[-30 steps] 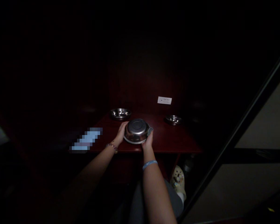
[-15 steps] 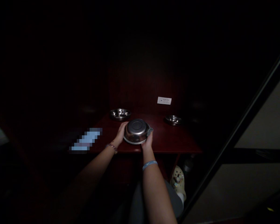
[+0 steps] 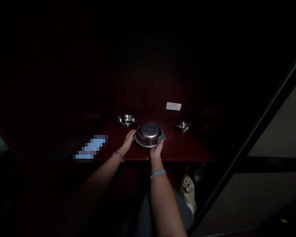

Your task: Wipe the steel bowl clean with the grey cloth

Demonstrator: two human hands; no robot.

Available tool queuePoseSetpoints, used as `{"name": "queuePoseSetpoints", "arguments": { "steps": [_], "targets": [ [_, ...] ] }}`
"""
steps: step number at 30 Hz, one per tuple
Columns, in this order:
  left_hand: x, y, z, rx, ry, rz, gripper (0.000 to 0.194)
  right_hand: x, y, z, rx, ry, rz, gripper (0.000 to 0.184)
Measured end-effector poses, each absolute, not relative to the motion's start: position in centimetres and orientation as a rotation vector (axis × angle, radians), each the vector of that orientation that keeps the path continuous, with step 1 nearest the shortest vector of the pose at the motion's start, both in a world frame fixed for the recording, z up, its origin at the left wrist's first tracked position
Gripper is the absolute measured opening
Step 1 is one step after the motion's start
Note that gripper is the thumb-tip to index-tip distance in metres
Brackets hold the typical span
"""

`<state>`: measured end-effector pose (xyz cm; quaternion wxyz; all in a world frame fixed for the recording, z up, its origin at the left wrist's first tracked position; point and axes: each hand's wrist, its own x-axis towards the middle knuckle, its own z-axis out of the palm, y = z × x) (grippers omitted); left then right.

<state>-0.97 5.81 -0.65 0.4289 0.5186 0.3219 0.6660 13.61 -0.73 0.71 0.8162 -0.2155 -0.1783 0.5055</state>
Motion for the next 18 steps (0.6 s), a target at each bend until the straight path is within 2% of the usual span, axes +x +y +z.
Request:
{"name": "queuePoseSetpoints", "arguments": {
  "steps": [8, 18],
  "targets": [
    [-0.85, 6.83, -1.12, 1.244, 0.821, 1.681, 0.025, 13.13, -0.95, 0.76, -0.524, -0.468, 1.040, 0.040],
    [-1.01, 6.12, -0.47, 1.174, 0.740, 1.676, 0.030, 13.02, -1.49, 1.24, -0.492, -0.460, 1.159, 0.040]
  ]
}}
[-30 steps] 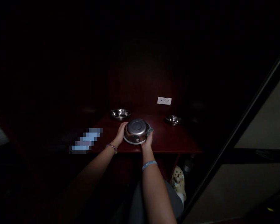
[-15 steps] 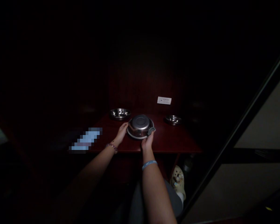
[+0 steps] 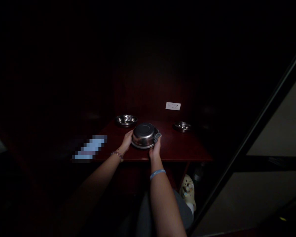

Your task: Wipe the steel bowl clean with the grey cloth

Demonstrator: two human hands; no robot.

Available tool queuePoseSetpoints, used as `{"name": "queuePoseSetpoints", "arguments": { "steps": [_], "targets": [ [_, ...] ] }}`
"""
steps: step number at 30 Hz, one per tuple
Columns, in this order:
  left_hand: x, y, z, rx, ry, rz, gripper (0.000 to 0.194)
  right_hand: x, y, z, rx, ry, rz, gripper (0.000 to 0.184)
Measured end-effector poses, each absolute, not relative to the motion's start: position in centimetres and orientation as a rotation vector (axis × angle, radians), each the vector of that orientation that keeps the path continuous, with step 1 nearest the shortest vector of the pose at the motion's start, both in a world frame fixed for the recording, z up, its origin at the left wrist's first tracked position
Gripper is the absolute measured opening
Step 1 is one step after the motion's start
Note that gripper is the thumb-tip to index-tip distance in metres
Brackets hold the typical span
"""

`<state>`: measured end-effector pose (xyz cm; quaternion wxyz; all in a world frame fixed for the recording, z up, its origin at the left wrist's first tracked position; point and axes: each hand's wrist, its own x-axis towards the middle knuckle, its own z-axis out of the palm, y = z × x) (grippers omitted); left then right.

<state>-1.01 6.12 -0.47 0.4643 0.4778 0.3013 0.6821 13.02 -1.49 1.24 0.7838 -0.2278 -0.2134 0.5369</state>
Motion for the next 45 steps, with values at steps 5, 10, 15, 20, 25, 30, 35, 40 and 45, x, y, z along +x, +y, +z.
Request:
{"name": "queuePoseSetpoints", "arguments": {
  "steps": [5, 10, 15, 20, 25, 30, 35, 40, 45],
  "targets": [
    [-1.2, 6.1, -0.2, 1.122, 0.715, 1.662, 0.031, 13.1, -1.6, 1.4, -0.499, -0.392, 1.214, 0.037],
    [-1.1, 6.1, -0.2, 1.104, 0.684, 1.661, 0.034, 13.2, -1.6, 1.4, -0.487, -0.378, 1.235, 0.035],
    [-1.0, 5.8, 0.1, 1.129, 0.718, 1.683, 0.035, 13.2, -1.6, 1.5, -0.452, -0.344, 1.272, 0.035],
    [-1.1, 5.9, -0.1, 1.118, 0.767, 1.756, 0.037, 12.9, -1.6, 1.4, -0.453, -0.349, 1.214, 0.035],
    [-1.1, 6.4, -0.5, 1.137, 0.760, 1.739, 0.038, 12.3, -1.5, 1.3, -0.442, -0.384, 1.123, 0.036],
    [-1.1, 6.7, -0.8, 1.124, 0.779, 1.698, 0.037, 10.8, -1.3, 1.0, -0.403, -0.377, 1.135, 0.036],
    [-1.3, 6.6, -0.8, 1.104, 0.818, 1.735, 0.036, 9.4, -0.6, 0.4, -0.470, -0.363, 1.152, 0.035],
    [-1.3, 6.7, -1.2, 1.151, 0.869, 1.731, 0.028, 9.4, 0.1, -0.7, -0.497, -0.337, 1.067, 0.031],
    [-1.3, 7.0, -1.7, 1.185, 0.964, 1.733, 0.021, 9.5, 0.7, -1.5, -0.496, -0.227, 1.086, 0.027]
  ]
}}
